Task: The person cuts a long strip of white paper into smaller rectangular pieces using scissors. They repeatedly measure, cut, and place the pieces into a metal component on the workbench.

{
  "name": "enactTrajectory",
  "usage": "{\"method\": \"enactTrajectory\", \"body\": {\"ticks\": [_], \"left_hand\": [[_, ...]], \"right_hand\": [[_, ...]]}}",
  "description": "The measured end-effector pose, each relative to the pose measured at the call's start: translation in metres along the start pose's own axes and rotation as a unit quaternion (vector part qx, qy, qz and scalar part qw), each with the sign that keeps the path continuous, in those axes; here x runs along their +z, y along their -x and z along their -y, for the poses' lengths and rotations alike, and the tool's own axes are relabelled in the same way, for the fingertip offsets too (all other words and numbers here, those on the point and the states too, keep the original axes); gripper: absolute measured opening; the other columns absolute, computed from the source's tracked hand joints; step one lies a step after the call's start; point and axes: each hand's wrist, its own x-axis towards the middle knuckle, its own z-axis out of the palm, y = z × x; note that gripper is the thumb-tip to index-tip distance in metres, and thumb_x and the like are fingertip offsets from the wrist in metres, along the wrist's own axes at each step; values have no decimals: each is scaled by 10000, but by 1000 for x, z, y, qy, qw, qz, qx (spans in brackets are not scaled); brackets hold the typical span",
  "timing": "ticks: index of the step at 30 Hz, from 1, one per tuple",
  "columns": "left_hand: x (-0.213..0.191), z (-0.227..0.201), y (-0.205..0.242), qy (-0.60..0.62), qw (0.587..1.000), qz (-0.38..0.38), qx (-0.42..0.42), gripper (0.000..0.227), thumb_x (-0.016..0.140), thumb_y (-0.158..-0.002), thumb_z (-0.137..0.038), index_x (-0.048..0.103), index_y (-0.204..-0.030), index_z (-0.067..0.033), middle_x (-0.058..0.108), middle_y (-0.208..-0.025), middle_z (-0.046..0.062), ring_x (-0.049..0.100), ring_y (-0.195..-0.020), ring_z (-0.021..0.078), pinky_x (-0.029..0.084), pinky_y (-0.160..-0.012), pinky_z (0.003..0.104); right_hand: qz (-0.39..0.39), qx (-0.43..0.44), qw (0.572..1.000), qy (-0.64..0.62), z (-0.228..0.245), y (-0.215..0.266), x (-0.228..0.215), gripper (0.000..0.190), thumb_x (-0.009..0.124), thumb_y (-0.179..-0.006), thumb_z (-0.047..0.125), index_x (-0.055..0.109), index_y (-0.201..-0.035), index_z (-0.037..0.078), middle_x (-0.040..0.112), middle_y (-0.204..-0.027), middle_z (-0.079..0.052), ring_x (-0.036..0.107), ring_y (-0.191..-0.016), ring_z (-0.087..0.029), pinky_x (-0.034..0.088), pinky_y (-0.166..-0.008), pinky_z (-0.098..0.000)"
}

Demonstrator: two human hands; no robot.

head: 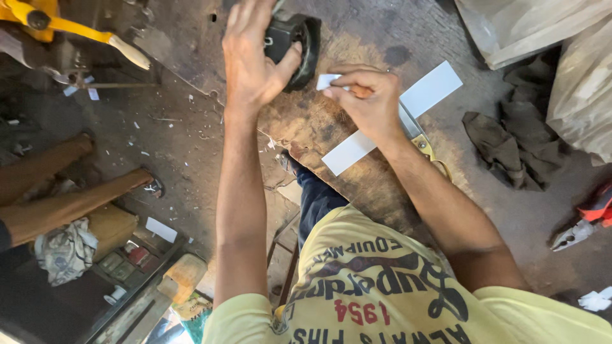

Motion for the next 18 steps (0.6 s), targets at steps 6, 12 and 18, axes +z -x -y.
{"method": "enactTrajectory", "body": {"ticks": [6, 12, 18], "left_hand": [[-7, 15, 5, 25, 999, -10, -39, 549, 815, -823, -125, 607, -1311, 16, 621, -1207, 218, 571, -1163, 443, 484, -1010, 498], [-5, 25, 12, 63, 997, -30, -43, 397, 809, -828, -125, 662, -1180, -16, 664, -1107, 189, 615, -1080, 409, 492, -926, 496], [4, 31, 13, 44, 997, -45, -38, 336, 838, -815, -169, 654, -1070, -51, 674, -970, 164, 648, -936, 398, 511, -837, 481]], "right_hand": [[-14, -31, 997, -66, -18, -23, 28, 97, 768, -921, -115, 760, -999, -57, 730, -1181, -194, 737, -1003, -172, 630, -896, -279], [-11, -53, 995, 85, -20, -39, 28, 75, 811, -925, -77, 783, -964, -20, 778, -1028, -136, 738, -860, -104, 603, -733, -240], [-17, -32, 995, 98, -16, -42, 34, 68, 798, -932, -83, 787, -954, -20, 783, -985, -108, 587, -715, -58, 400, -592, -204]]}}
